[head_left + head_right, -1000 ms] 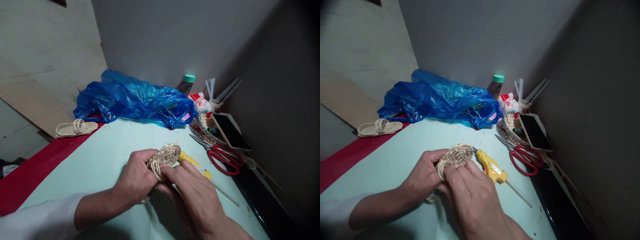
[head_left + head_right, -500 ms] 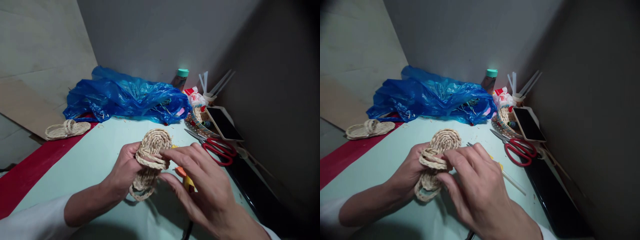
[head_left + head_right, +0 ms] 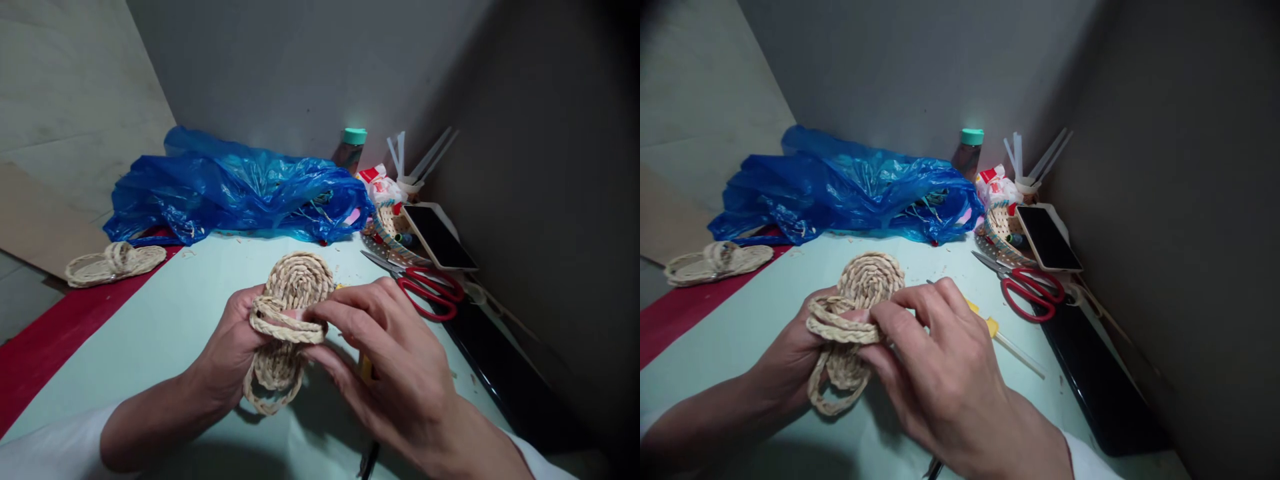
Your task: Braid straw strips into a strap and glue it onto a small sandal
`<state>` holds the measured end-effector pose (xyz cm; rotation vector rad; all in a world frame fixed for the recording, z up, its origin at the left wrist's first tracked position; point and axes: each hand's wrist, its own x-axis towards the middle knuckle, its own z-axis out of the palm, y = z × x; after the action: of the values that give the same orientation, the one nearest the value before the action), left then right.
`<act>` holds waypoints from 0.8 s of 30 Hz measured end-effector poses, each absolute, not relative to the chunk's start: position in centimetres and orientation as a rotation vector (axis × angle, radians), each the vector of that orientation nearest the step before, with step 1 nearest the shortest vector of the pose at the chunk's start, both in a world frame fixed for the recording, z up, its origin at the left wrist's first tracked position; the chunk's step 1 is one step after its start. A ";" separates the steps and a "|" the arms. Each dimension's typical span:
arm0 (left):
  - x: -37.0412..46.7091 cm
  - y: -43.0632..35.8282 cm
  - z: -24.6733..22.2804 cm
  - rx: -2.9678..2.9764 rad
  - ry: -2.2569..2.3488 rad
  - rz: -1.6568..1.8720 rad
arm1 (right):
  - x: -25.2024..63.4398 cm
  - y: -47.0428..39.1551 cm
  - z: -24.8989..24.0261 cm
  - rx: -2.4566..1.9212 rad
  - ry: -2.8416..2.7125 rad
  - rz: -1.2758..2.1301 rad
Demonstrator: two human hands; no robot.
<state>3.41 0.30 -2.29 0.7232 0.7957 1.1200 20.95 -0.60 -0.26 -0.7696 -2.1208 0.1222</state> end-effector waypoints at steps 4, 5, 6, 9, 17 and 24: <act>3.3 0.5 -2.1 0.733 0.789 1.067 | 21.5 -0.5 0.9 -0.691 -2.181 0.327; 3.3 0.6 -2.0 0.746 0.798 1.041 | 21.7 -0.3 1.1 -0.684 -2.195 0.383; 3.2 0.7 -1.9 0.760 0.810 1.017 | 21.9 -0.2 1.3 -0.678 -2.206 0.437; 3.0 1.0 -1.7 0.818 0.828 0.933 | 22.6 0.1 1.5 -0.636 -2.249 0.543; 2.3 1.4 -2.2 0.886 0.874 0.838 | 22.7 0.2 1.0 -0.737 -2.399 0.278; 2.6 1.1 -1.7 0.939 0.859 0.813 | 22.0 0.4 1.1 -0.722 -2.447 0.098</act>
<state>2.57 1.08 -1.73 0.9389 0.8587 0.8127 22.01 0.40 1.07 -0.7215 -2.4467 0.0980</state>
